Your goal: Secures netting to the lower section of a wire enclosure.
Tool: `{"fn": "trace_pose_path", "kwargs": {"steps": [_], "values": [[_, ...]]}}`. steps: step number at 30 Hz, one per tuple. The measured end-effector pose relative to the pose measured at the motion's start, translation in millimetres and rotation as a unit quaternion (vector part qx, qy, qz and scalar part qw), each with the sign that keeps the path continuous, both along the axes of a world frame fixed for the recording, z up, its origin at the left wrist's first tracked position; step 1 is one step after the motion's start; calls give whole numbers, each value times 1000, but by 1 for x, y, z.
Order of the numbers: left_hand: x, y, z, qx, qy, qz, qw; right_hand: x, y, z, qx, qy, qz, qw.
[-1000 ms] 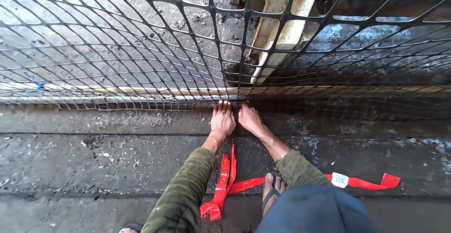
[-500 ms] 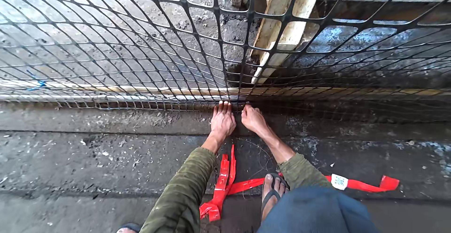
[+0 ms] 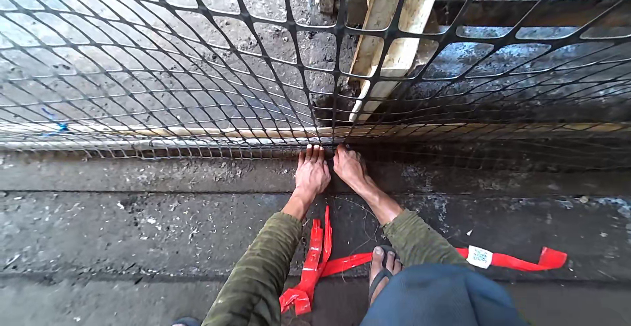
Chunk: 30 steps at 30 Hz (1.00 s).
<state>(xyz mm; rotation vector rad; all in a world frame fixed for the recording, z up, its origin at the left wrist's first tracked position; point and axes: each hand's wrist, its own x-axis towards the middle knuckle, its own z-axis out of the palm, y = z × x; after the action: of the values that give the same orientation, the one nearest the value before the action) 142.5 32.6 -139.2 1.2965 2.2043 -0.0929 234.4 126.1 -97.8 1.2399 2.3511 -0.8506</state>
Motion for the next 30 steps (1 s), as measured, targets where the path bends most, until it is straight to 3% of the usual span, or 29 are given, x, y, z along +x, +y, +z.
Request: {"fn": "trace_pose_path", "kwargs": {"steps": [6, 11, 17, 24, 27, 30], "values": [[0, -14, -13, 133, -21, 39, 990, 1, 2, -15, 26, 45, 0, 999], [0, -30, -28, 301, -18, 51, 952, 6, -5, -37, 40, 137, -24, 989], [11, -37, -28, 404, 17, 75, 912, 12, -8, -48, 40, 222, -74, 971], [7, -20, -7, 368, 21, 174, 913, 15, 2, -23, -95, 168, -110, 975], [5, -17, -7, 340, -5, 165, 926, 15, 5, -23, -155, 155, -132, 967], [6, -13, -3, 285, -44, 161, 944, 14, 7, -15, -150, 141, -128, 970]]}}
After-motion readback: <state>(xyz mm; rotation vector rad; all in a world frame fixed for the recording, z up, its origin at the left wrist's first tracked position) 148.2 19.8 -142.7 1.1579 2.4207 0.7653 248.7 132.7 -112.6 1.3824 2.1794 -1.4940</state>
